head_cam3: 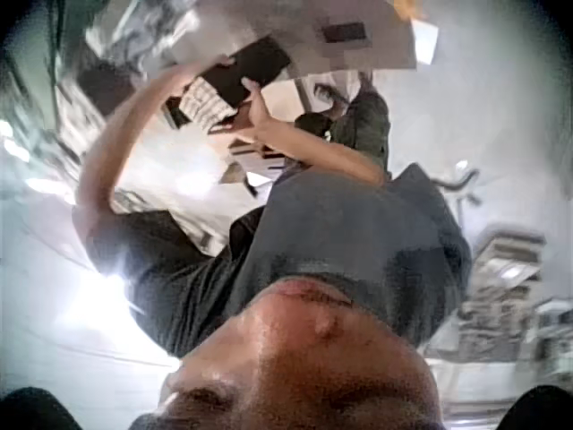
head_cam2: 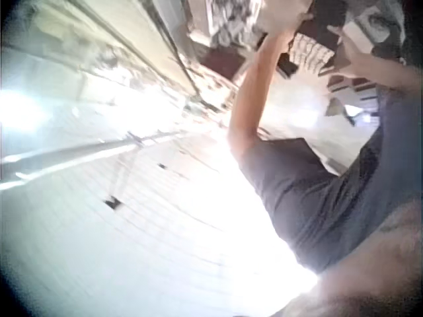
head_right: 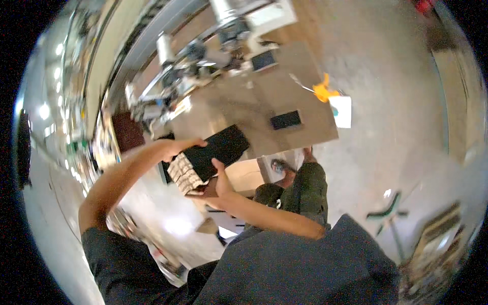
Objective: The person moves a stack of wood blocks, cleans the work surface with an air nozzle, and positions individual blocks into a machine jig.
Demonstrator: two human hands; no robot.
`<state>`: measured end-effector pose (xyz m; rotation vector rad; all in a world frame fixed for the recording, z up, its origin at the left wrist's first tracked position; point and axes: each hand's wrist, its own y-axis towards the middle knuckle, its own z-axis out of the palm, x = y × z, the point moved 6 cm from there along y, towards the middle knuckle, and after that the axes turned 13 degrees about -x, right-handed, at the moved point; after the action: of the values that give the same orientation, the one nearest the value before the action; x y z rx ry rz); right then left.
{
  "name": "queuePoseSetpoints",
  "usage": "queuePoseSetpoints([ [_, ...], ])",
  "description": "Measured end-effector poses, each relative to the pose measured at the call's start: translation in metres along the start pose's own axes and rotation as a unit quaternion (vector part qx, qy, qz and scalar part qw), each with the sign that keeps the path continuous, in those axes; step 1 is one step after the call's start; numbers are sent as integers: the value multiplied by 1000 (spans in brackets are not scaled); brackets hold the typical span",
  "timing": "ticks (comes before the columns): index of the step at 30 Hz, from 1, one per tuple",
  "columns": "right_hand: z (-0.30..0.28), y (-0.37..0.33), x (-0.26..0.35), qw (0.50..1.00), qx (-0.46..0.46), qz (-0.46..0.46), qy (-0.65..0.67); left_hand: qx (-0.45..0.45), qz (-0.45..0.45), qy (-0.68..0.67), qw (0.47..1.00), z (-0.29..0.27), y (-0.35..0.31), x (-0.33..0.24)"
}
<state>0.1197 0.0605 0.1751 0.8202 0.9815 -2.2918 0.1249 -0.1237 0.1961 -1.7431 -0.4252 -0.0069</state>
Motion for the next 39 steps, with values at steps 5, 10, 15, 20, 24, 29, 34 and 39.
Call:
queuePoseSetpoints([
  [5, -37, -19, -15, 978, -38, -16, -205, 83, 32, -178, 980, 41, 6, 101],
  [10, -109, -24, -30, 857, -176, 55, -481, 17, 103, -494, 863, 136, 0, 224],
  [15, -211, -33, -59, 726, -278, 108, -619, -71, 109, -724, 678, 314, 62, 344],
  [20, -330, -27, -103, 640, -314, 145, -686, 11, 148, -885, 441, 481, 81, 405],
  [24, -410, -34, -146, 569, -361, 263, -691, 12, 111, -934, 338, 582, 102, 452],
  [29, -456, -4, -183, 475, -400, 288, -729, 16, 90, -957, 274, 633, 149, 488],
  [34, -479, 61, -185, 359, -436, 288, -774, 37, 34, -978, 204, 645, 230, 500],
  [39, -505, 171, -144, 332, -402, 341, -782, 18, 75, -986, 145, 641, 366, 476],
])
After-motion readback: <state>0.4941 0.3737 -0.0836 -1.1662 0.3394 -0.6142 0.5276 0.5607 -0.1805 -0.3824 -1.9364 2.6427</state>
